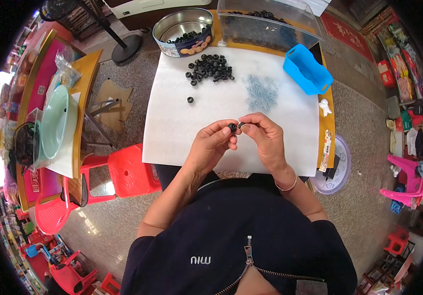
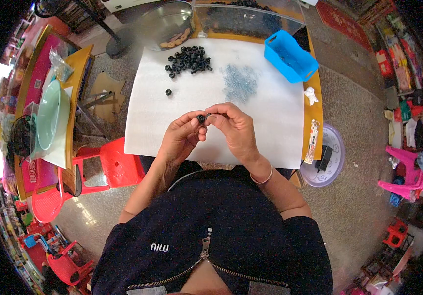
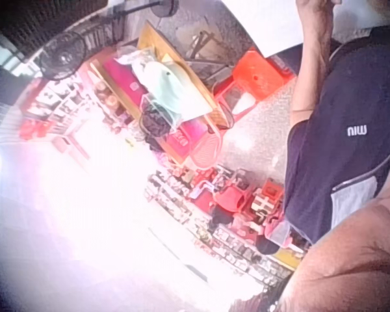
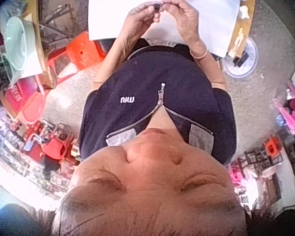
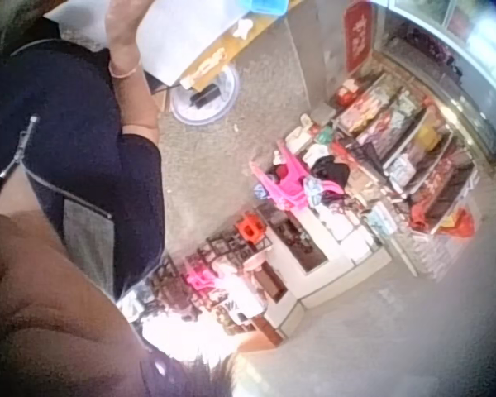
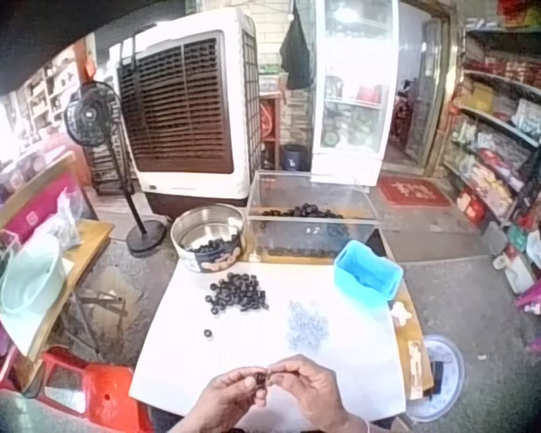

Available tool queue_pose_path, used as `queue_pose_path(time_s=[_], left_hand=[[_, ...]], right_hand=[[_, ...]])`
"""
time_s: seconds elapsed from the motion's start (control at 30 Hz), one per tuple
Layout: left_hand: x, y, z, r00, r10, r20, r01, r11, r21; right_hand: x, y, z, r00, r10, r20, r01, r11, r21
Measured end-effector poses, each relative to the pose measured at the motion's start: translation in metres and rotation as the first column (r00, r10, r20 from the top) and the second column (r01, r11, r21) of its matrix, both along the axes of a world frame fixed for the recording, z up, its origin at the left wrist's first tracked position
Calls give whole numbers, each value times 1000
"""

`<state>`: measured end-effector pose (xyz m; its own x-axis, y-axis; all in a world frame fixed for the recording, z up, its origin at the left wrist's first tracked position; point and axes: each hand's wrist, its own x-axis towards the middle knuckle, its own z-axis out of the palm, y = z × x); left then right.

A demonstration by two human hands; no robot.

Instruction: Assembling small blue components into circular black rubber gasket parts.

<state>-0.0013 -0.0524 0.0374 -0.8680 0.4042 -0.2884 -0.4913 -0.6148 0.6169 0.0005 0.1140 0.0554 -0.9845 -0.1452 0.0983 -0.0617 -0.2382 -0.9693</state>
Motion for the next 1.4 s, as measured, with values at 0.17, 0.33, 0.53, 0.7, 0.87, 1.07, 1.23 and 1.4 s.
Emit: queue_pose_path(time_s=[0.17, 0.33, 0.53, 0.7, 0.87, 1.07, 1.23, 1.4], left_hand=[[1, -1, 0, 1000, -5, -22, 4, 1000, -26], [1, -1, 0, 999, 44, -20, -45, 999, -24], [0, -3, 0, 999, 29, -19, -29, 999, -16], [-1, -4, 1, 1000, 19, -15, -19, 1000, -24], [-1, -5, 3, 1000, 11, -7, -11, 999, -49], [-3, -4, 0, 999, 10, -37, -14, 994, -106], [-5, -8, 1, 998, -30, -50, 17, 969, -246], [-6, -10, 9, 998, -48, -34, 35, 952, -303]], right_hand=[[1, -4, -6, 994, -74, -86, 89, 979, 184], [1, -6, 4, 970, -90, -228, 176, 902, 394], [-3, -3, 4, 973, -70, -219, 153, 907, 392], [-6, -1, 8, 954, -22, -300, 160, 881, 445], [-7, 1, 12, 939, 27, -344, 156, 856, 493], [-9, 2, 11, 928, 45, -370, 161, 846, 508], [-12, 3, 13, 840, 131, -526, 234, 787, 570], [-12, 3, 14, 766, 201, -611, 296, 733, 612]])
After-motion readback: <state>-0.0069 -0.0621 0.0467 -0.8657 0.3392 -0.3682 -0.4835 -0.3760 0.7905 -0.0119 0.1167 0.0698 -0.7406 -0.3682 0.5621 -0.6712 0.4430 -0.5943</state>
